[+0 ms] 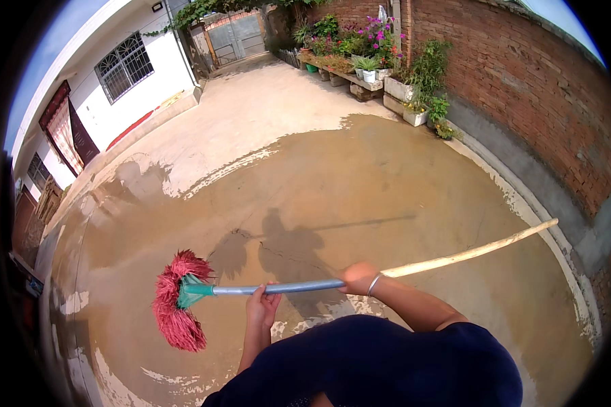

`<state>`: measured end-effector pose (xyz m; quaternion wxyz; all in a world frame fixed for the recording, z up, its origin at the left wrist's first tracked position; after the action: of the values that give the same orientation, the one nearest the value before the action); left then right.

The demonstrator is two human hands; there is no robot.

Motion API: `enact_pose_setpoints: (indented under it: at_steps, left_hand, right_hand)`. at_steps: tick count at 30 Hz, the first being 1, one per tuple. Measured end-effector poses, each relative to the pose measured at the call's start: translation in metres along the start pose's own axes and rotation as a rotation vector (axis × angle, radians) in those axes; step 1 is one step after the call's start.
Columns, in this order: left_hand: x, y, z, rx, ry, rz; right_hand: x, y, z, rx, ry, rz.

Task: The person mops a wet concrete courtyard using a pink string mop with a wooden handle. They push water across the surface in sweeping motions, moving from the center toward the edges and along the brick wall.

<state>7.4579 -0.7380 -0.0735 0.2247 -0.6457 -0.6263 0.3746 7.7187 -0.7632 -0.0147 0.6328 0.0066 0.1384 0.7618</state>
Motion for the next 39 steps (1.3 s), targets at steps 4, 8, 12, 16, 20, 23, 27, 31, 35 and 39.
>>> enact_pose_setpoints:
  at_steps: [4,8,12,16,20,23,27,31,35,39]
  left_hand:
    - [0.144,-0.023,-0.024,-0.027,0.064,0.100]
    - [0.298,-0.043,-0.043,-0.047,0.133,0.099]
    - [0.455,-0.073,-0.036,-0.026,0.022,0.107]
    - [0.612,-0.132,-0.044,-0.047,0.007,-0.023]
    - [0.750,-0.174,-0.029,-0.052,-0.062,-0.101]
    - [0.863,-0.201,-0.037,-0.046,-0.105,-0.124]
    - [1.028,-0.230,-0.032,-0.019,-0.081,-0.036]
    - [1.175,-0.257,-0.058,-0.015,0.007,0.067]
    - [1.319,-0.274,-0.080,-0.009,0.029,0.111]
    - [1.484,-0.294,-0.089,-0.012,0.037,0.087]
  right_hand:
    - [0.124,-0.011,0.031,0.038,-0.114,-0.026]
    - [0.261,-0.022,0.048,0.069,-0.167,-0.037]
    - [0.420,-0.016,0.063,0.071,-0.103,-0.015]
    - [0.606,-0.015,0.106,0.057,-0.095,0.039]
    - [0.775,0.001,0.129,0.059,-0.026,0.097]
    - [0.908,-0.003,0.142,0.085,-0.022,0.107]
    - [1.058,0.001,0.164,0.057,0.003,0.089]
    - [1.177,-0.002,0.200,0.062,-0.019,0.021]
    - [1.310,-0.021,0.216,0.116,-0.065,-0.004]
    - [1.474,-0.038,0.239,0.107,-0.165,0.040]
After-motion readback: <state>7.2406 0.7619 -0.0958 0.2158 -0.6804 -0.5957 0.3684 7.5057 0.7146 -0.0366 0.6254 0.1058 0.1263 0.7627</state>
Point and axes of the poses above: each hand's wrist, its own x-axis towards the middle knuckle, its own z-axis out of the back of the hand, y = z × x, the point moved 5 cm from there along x, towards the middle knuckle, and after that the axes turned 13 degrees about -z, right-handed, at the moved point
